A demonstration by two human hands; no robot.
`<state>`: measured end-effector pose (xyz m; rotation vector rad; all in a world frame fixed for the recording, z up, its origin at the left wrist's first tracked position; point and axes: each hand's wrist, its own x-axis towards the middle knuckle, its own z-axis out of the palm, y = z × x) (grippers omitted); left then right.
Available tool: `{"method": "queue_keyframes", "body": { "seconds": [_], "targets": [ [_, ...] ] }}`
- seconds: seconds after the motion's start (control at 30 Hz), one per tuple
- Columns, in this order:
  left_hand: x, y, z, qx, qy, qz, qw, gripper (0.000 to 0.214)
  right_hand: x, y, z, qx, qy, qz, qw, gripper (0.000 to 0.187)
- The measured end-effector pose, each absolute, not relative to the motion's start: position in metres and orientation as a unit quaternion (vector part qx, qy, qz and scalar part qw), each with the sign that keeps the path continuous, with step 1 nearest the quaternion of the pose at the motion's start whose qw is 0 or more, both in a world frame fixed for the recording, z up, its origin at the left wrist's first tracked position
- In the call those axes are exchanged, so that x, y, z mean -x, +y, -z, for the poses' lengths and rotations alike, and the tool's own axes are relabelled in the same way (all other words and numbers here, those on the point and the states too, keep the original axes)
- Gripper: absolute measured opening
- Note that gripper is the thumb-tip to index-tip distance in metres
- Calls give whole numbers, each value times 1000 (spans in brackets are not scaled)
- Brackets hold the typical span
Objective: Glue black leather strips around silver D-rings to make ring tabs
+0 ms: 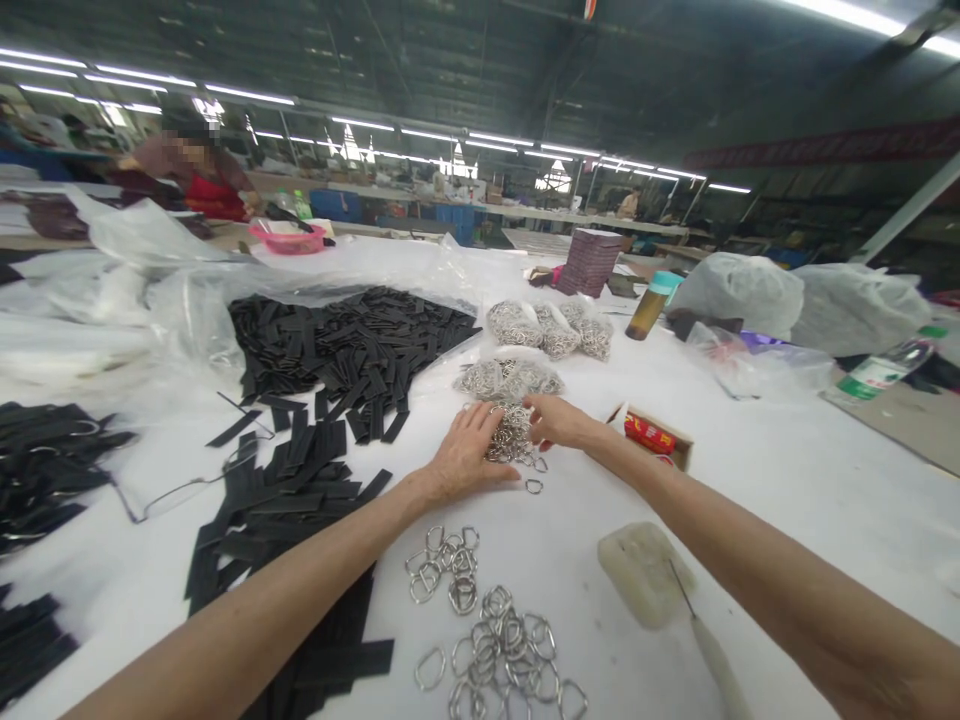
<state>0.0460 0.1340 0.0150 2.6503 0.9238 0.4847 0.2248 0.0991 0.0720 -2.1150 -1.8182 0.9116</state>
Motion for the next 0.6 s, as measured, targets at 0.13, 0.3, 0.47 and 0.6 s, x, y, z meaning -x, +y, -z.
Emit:
{"method": "queue_keyframes", "body": {
  "seconds": [0.13,0.3,0.47,0.6],
  "targets": [
    [-27,125,-11,-916,358,-122,137,113,-222,60,-66,745,-590,-312,16,32],
    [-40,128,1,-899,402,-121,125,96,-209,58,-52,767,-567,-300,6,32],
    [-57,139,4,-897,399,-150,120,72,-206,80,-47,764,-564,-311,34,32],
    [-56,144,3,-897,386,-168,133,68,-212,77,-45,764,-575,-286,66,32]
  ]
}}
